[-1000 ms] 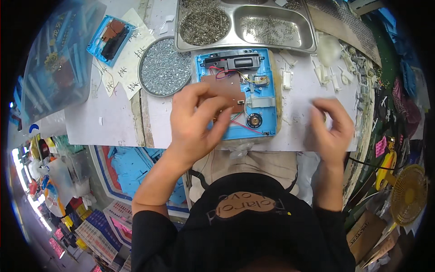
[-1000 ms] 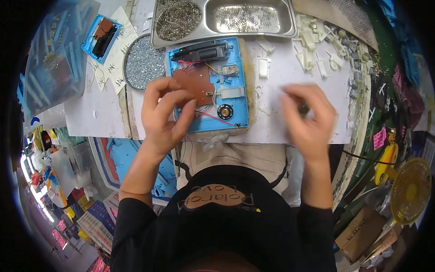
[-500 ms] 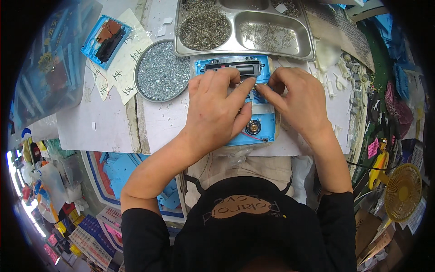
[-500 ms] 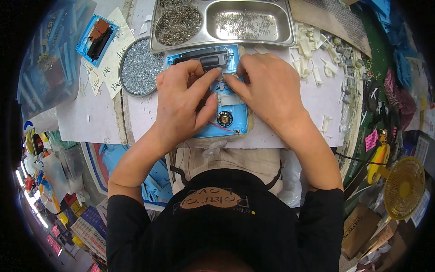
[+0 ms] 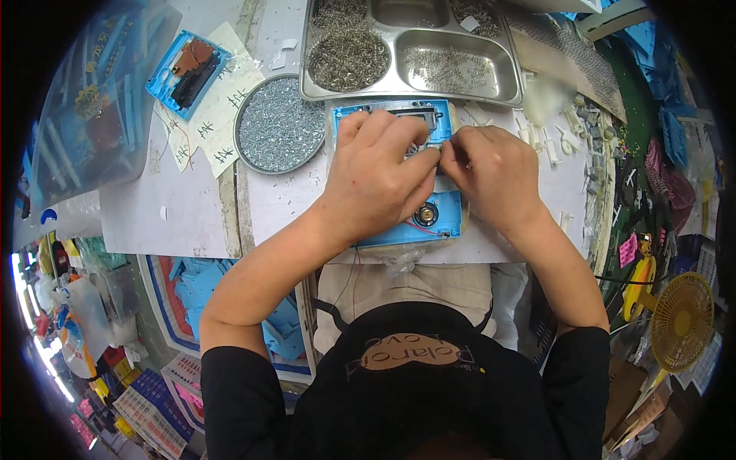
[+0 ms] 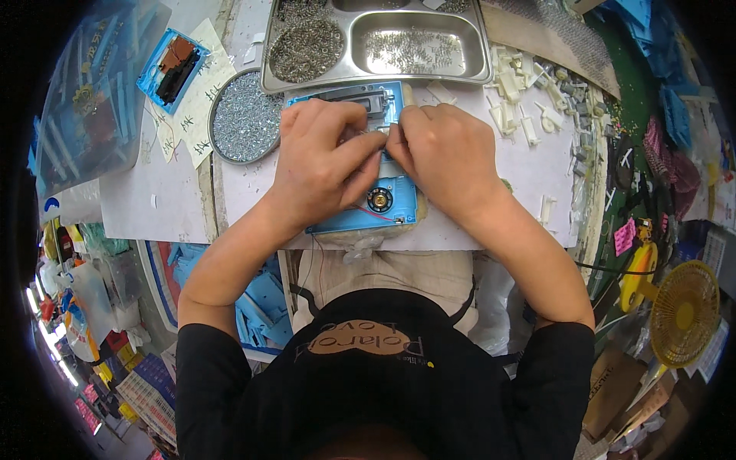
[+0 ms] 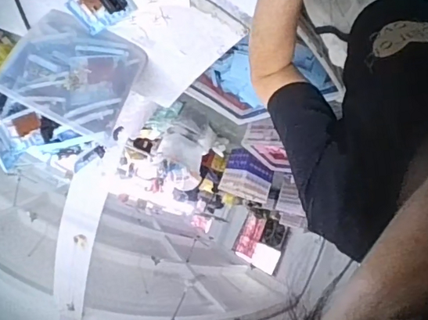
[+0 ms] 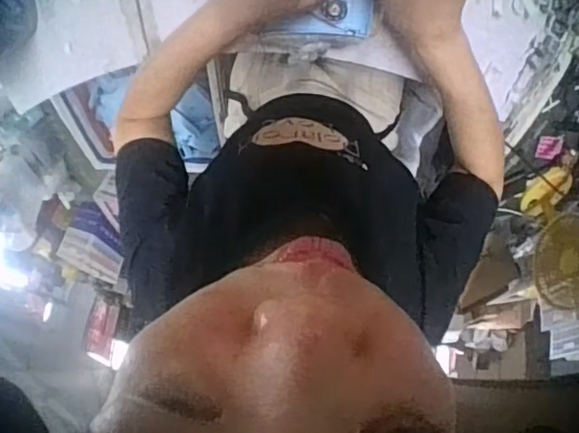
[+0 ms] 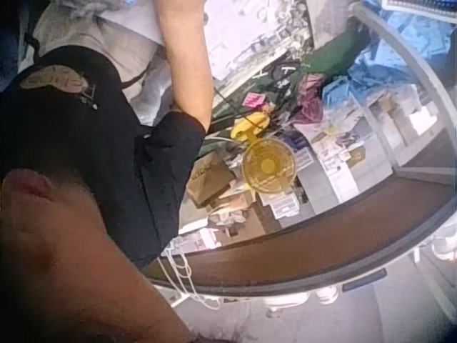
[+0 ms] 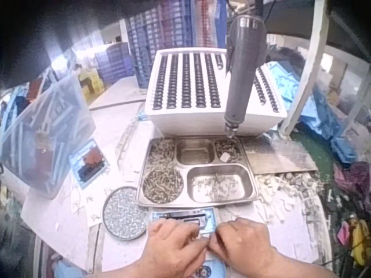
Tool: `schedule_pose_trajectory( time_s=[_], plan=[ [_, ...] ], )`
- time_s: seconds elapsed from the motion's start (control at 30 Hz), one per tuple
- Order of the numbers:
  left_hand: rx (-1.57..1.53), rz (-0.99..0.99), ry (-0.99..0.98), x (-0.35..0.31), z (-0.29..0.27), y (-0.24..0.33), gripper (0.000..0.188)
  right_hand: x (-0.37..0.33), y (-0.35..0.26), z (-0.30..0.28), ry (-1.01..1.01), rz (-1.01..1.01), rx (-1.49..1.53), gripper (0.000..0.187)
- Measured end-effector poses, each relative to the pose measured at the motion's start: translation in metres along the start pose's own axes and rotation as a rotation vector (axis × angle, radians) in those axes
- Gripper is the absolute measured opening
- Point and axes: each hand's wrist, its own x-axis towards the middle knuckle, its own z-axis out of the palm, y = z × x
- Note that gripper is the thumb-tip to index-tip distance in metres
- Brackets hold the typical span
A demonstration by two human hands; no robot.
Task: Soldering and assembling the internal components of a blue plastic electronic device shell.
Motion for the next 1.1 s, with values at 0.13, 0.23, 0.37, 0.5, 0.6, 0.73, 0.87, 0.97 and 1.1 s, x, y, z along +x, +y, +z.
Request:
schedule_pose_trajectory(
  time_s=[0.13,0.23,0.37,0.5,0.6,0.73,0.87,0.97,1.1],
  plan=[
    [0.034,-0.026,-0.007,-0.001,0.001,0.004,0.024,0.0,-0.001,-0.001,-0.068,0.273,0.303,0.016],
    [0.028,-0.049,-0.013,-0.001,0.002,0.005,0.022,0.001,-0.001,-0.001,-0.092,0.24,0.188,0.014],
    [0.035,-0.044,-0.005,0.001,0.002,0.005,0.019,0.01,-0.01,-0.007,-0.149,-0.034,-0.178,0.014],
    [-0.089,-0.045,-0.053,0.005,-0.003,-0.006,0.022,0.014,-0.012,-0.023,-0.311,-0.115,-0.147,0.016],
    [-0.218,-0.046,-0.099,0.008,-0.009,-0.017,0.029,0.016,0.017,-0.031,-0.385,0.274,0.416,0.022],
    [-0.223,0.02,-0.159,0.016,-0.012,-0.026,0.026,0.009,0.025,-0.014,-0.372,0.505,0.681,0.022],
    [-0.189,0.093,-0.2,0.022,-0.013,-0.03,0.024,0.01,0.021,-0.012,-0.366,0.589,0.709,0.022],
    [-0.179,0.101,-0.231,0.022,-0.016,-0.032,0.025,0.007,0.019,-0.008,-0.345,0.56,0.671,0.015],
    [-0.19,0.182,-0.275,0.032,-0.019,-0.037,0.021,0.005,0.017,-0.005,-0.322,0.605,0.749,0.015]
  ],
)
